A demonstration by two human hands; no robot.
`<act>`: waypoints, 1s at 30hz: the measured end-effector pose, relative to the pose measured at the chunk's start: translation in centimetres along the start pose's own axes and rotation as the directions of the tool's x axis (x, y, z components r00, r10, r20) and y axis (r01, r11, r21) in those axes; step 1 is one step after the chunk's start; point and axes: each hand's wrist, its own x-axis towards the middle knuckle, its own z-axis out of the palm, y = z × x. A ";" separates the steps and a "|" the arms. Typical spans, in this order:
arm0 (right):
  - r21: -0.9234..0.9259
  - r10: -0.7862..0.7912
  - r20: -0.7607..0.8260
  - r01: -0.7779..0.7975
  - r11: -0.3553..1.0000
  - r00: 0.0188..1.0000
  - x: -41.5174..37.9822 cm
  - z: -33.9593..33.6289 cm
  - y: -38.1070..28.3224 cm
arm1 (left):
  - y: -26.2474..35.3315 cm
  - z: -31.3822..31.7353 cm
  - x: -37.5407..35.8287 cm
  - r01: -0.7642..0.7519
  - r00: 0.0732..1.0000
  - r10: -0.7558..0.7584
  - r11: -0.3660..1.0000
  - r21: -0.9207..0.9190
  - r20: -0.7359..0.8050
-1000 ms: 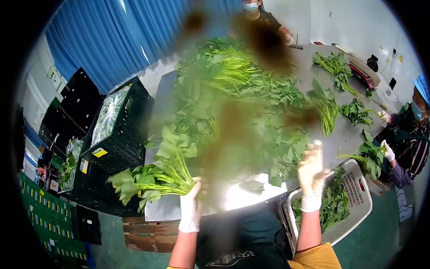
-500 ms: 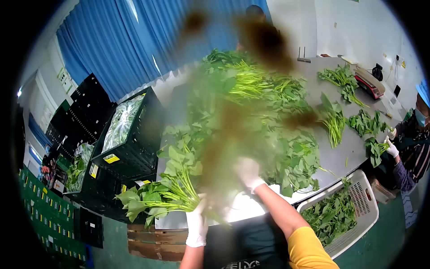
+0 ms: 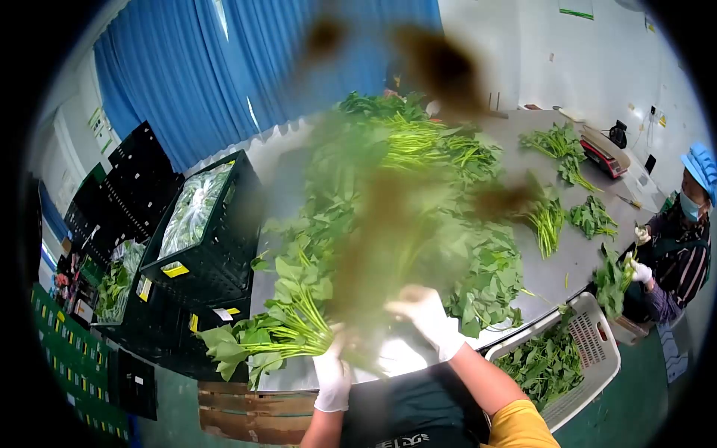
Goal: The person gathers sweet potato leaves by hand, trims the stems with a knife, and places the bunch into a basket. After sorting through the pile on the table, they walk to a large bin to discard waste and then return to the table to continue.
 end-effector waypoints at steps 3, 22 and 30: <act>-0.143 -0.062 0.064 0.071 0.987 0.996 -0.7 1.2 1.4 | 1.0 1.1 -0.3 -0.005 0.999 0.003 0.999 0.042 0.048; -0.418 -0.098 0.212 0.181 0.890 0.972 -4.1 0.6 1.5 | -1.7 1.6 0.0 0.040 0.973 -0.072 0.989 0.145 0.221; 0.382 0.139 -0.070 -0.102 0.918 0.988 -3.1 -3.9 3.4 | 2.7 -0.6 2.0 0.036 0.999 -0.036 0.999 -0.012 0.027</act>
